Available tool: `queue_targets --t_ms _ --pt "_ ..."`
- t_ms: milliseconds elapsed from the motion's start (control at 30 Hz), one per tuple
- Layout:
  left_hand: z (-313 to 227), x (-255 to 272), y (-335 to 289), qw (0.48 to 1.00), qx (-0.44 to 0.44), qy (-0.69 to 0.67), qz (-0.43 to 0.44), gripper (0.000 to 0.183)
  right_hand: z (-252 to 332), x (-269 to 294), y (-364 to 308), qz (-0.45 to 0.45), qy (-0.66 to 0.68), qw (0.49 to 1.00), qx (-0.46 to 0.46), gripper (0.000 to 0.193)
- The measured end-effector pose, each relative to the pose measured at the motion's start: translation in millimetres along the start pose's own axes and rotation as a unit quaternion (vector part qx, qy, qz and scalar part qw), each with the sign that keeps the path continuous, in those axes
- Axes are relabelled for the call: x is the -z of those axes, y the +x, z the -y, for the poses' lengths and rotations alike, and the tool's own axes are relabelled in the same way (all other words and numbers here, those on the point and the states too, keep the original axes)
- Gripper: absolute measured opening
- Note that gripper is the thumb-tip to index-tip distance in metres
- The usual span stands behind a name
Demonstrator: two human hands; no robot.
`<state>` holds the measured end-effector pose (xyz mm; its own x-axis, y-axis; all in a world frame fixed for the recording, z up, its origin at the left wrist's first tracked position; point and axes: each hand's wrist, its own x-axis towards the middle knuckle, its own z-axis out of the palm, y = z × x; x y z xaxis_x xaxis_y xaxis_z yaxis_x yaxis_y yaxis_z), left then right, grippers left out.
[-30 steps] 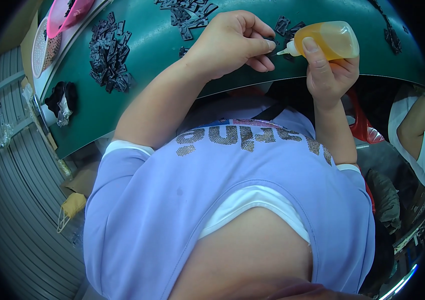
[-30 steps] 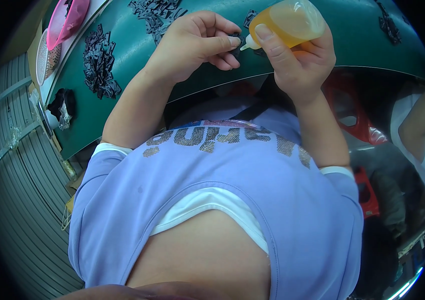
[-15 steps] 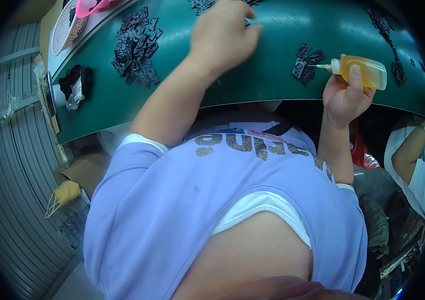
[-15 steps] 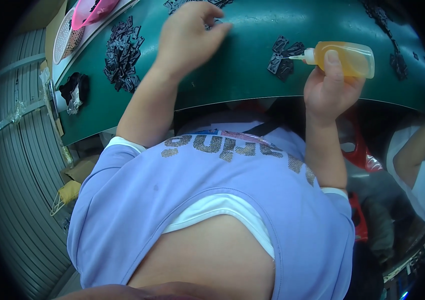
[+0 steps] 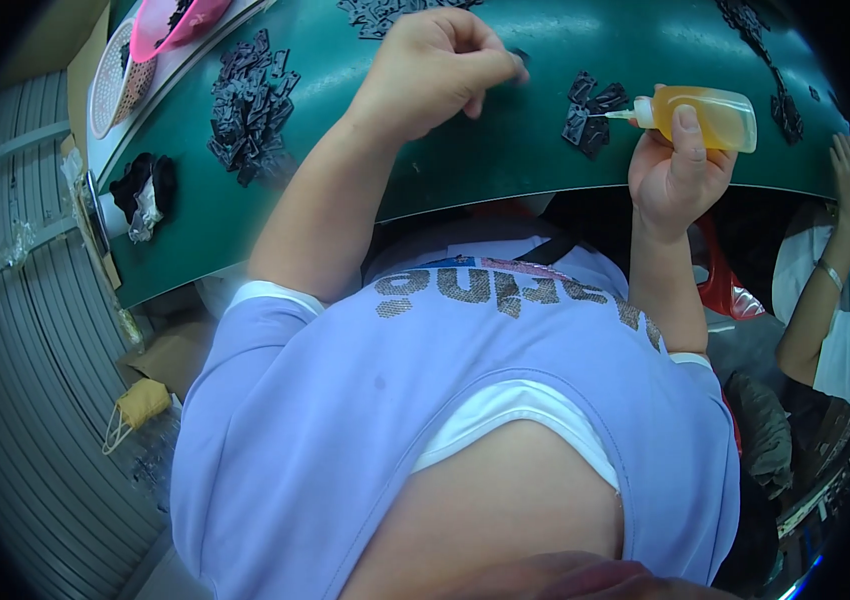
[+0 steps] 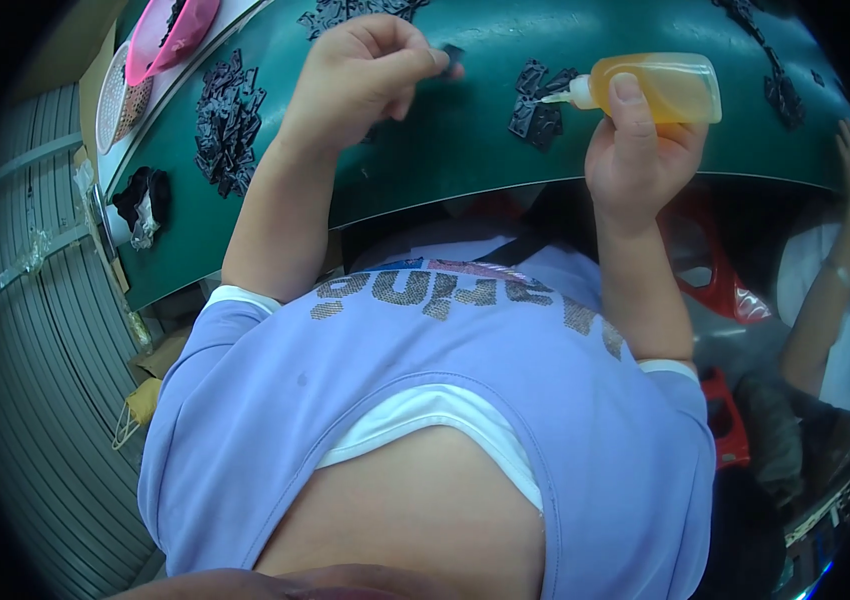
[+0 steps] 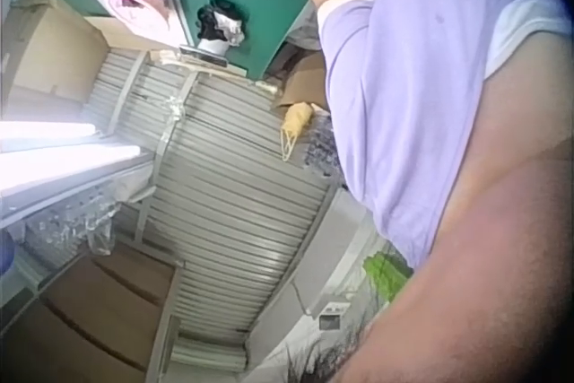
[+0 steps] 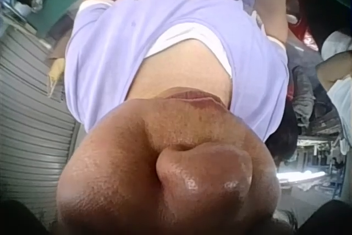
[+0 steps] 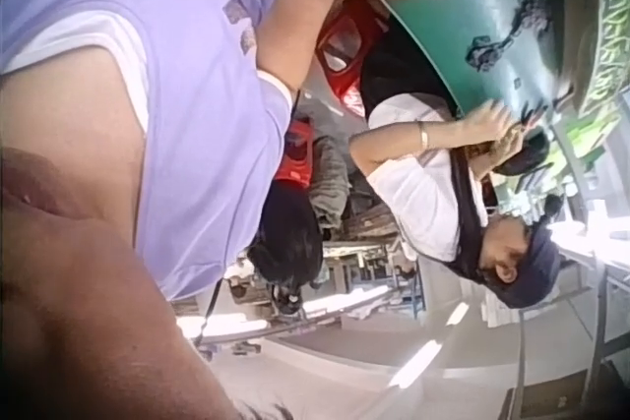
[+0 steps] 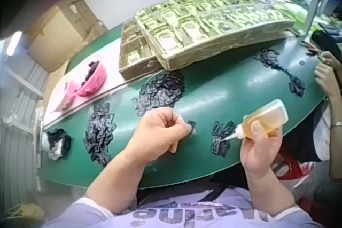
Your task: The person applies glue from a bottle to small plastic components, then attaches them to a green plastic toy car shell by hand.
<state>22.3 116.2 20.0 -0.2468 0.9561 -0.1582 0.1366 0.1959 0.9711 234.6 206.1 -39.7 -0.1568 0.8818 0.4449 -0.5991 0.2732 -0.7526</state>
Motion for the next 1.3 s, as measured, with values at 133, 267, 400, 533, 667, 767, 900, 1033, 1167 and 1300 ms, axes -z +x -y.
queue_targets --t_ms 133,267,400,533,667,767,900,1033,1167,1300 --pt "6.0 -19.9 -1.9 0.998 0.034 0.056 -0.019 0.014 -2.0 3.4 -0.5 0.002 -0.012 1.0 0.002 0.018" --pt "18.4 -20.1 3.3 0.995 0.0 0.089 -0.038 0.014 -1.3 4.4 1.2 0.011 -0.009 1.0 0.003 0.02" --pt "12.9 -23.1 -1.2 0.966 -0.159 0.2 -0.031 0.017 -4.3 8.0 -0.7 0.007 -0.009 1.0 0.01 0.023" --pt "6.6 -40.3 -13.4 0.919 -0.228 0.318 0.049 0.023 -6.3 10.1 0.1 0.011 -0.031 0.999 0.026 0.017" --pt "6.7 -41.3 -15.5 0.899 -0.219 0.371 0.082 0.017 -1.5 2.3 0.1 -0.004 0.012 1.0 -0.003 0.017" --pt "6.0 -32.4 -13.2 0.956 -0.111 0.231 0.143 0.017 -7.3 11.1 -0.1 0.001 -0.009 1.0 0.02 0.017" --pt "5.5 -26.4 -9.1 0.993 0.032 -0.016 0.11 0.02 -3.8 6.9 -0.9 0.016 -0.002 1.0 0.01 0.025" --pt "5.4 -24.4 -6.6 0.984 0.055 -0.091 0.142 0.026 -3.8 8.2 -1.0 0.029 -0.019 0.999 0.027 0.025" --pt "5.8 -23.7 -7.4 0.97 0.082 -0.14 0.181 0.029 -4.6 6.4 -0.7 0.002 0.001 1.0 0.01 0.017" --pt "3.2 -21.8 -6.7 0.951 0.128 -0.189 0.208 0.034 -5.3 6.7 -0.5 -0.003 0.011 1.0 0.004 0.017"
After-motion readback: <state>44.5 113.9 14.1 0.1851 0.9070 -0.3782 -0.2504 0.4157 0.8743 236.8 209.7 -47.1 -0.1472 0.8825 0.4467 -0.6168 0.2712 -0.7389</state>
